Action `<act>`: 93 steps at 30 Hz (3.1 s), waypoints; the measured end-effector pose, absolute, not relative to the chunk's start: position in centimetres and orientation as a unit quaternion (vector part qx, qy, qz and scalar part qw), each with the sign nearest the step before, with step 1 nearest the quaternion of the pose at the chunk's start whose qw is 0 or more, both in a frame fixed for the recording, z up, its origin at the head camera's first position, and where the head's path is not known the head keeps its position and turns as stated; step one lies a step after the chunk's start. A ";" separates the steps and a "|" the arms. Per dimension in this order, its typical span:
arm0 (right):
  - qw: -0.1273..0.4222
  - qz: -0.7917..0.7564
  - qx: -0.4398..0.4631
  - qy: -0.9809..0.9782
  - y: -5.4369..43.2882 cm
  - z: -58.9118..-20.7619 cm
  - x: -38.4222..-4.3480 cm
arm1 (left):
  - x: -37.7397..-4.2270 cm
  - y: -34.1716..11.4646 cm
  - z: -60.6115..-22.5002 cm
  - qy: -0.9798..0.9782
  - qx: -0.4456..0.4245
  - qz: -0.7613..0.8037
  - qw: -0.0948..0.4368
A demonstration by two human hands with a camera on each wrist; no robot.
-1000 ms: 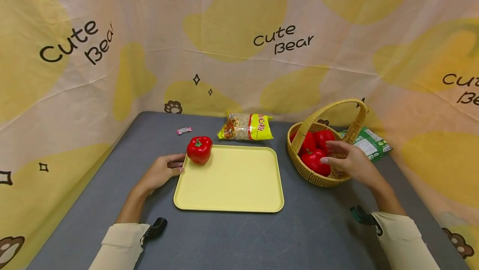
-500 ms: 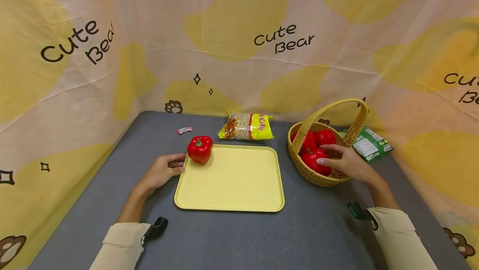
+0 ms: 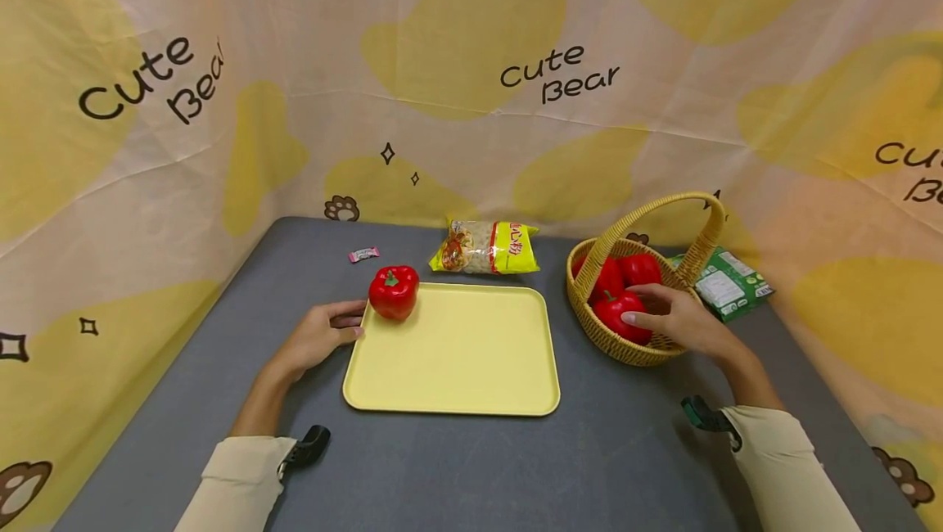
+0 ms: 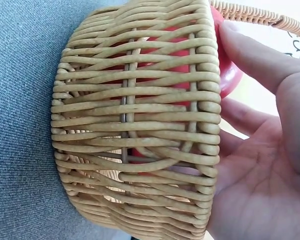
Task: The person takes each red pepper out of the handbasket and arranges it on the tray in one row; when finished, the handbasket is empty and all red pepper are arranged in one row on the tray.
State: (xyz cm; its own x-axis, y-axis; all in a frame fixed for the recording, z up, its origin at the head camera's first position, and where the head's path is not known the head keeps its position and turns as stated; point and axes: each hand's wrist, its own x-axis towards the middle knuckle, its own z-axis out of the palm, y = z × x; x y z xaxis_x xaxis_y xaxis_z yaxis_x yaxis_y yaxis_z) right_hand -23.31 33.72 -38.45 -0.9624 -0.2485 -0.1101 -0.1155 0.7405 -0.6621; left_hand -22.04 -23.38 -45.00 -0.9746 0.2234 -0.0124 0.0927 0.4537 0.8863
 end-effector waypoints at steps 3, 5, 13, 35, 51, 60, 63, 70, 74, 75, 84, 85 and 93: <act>0.100 -0.354 -0.095 0.925 33.7 -38.5 -23.3 | -22.1 -23.4 -45.0 0.850 0.091 0.515 0.063; 0.101 -0.356 -0.093 0.924 33.6 -38.5 -23.3 | -22.1 -23.4 -45.0 0.851 0.091 0.514 0.063; 0.090 -0.361 -0.103 0.923 33.7 -38.3 -23.1 | -22.1 -23.5 -45.1 0.849 0.094 0.516 0.065; 0.038 -0.440 -0.086 0.893 33.7 -35.3 -19.6 | -22.1 -23.4 -45.0 0.848 0.089 0.518 0.065; 0.021 -0.462 -0.187 0.867 28.9 -34.2 -17.4 | -22.1 -23.4 -45.0 0.851 0.088 0.513 0.069; 0.045 -0.443 -0.184 0.876 25.1 -35.8 -18.6 | -22.3 -23.5 -45.0 0.853 0.079 0.511 0.073; 0.050 -0.448 -0.191 0.872 23.9 -36.5 -19.3 | -22.3 -23.5 -45.1 0.852 0.078 0.512 0.072; 0.064 -0.466 -0.202 0.859 20.9 -37.9 -20.8 | -22.3 -23.5 -45.2 0.852 0.078 0.512 0.070; 0.076 -0.472 -0.204 0.854 19.2 -38.8 -21.6 | -22.4 -23.6 -45.2 0.853 0.076 0.512 0.073; 0.079 -0.472 -0.203 0.854 18.9 -39.0 -21.8 | -22.4 -23.6 -45.2 0.852 0.076 0.512 0.074; 0.084 -0.449 -0.223 0.861 16.1 -40.1 -23.1 | -22.2 -23.4 -45.1 0.847 0.092 0.519 0.068; 0.085 -0.450 -0.222 0.861 15.8 -40.1 -23.2 | -22.2 -23.4 -45.1 0.847 0.094 0.520 0.068; 0.082 -0.455 -0.229 0.856 13.4 -40.5 -24.1 | -22.2 -23.4 -45.0 0.847 0.087 0.519 0.069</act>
State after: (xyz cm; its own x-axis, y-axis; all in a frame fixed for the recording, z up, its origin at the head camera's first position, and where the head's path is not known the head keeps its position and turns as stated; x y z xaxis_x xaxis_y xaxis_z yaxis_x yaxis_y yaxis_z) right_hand -24.14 13.38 -40.49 -0.8820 -0.4663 0.0686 -0.3177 0.4805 -0.8174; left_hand -22.17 -23.41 -45.05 -0.9752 0.2197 -0.0271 0.0757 0.4459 0.8919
